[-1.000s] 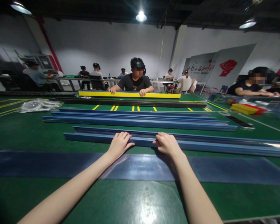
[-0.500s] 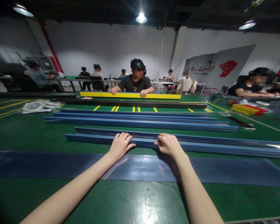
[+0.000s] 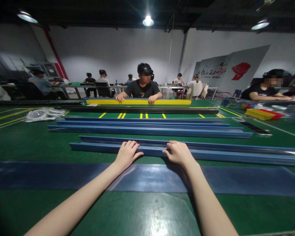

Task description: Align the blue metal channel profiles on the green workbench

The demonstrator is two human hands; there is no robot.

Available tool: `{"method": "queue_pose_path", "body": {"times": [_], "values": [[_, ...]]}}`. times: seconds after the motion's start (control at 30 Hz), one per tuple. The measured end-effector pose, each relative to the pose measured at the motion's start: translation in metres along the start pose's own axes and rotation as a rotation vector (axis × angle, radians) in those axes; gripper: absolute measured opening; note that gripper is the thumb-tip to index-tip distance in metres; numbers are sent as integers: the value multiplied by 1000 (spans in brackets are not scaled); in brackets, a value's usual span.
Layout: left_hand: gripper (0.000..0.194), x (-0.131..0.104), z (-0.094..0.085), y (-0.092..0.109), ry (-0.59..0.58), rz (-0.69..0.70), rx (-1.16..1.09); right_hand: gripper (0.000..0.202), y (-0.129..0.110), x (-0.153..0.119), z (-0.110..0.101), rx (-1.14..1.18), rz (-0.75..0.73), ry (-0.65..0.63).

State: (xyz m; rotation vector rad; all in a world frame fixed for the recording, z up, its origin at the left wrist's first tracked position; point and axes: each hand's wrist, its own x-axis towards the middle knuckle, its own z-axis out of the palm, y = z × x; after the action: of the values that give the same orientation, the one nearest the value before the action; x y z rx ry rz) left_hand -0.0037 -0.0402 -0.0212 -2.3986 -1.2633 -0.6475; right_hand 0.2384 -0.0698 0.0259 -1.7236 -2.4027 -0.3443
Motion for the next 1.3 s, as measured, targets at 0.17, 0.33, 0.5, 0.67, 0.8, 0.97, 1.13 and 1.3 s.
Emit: {"method": "queue_pose_path", "body": {"times": [0.17, 0.33, 0.5, 0.67, 0.8, 0.97, 1.13, 1.3], "values": [[32, 0, -1, 0, 13, 5, -15, 29, -1, 0, -2, 2, 1, 0], [32, 0, 0, -1, 16, 10, -17, 29, -2, 0, -3, 3, 0, -3], [32, 0, 1, -1, 23, 20, -25, 30, -1, -1, -2, -6, -12, 1], [29, 0, 0, -2, 26, 25, -56, 30, -1, -1, -2, -16, -9, -7], [29, -1, 1, -2, 31, 28, -64, 31, -2, -1, -2, -11, -6, -11], [29, -1, 3, -2, 27, 28, -58, 37, -3, 0, -1, -31, -28, 3], [31, 0, 4, -2, 19, 22, -48, 43, -4, 2, 0, -51, -33, -7], [31, 0, 3, -2, 16, 21, -48, 39, -10, 3, 3, -42, -69, -19]]}}
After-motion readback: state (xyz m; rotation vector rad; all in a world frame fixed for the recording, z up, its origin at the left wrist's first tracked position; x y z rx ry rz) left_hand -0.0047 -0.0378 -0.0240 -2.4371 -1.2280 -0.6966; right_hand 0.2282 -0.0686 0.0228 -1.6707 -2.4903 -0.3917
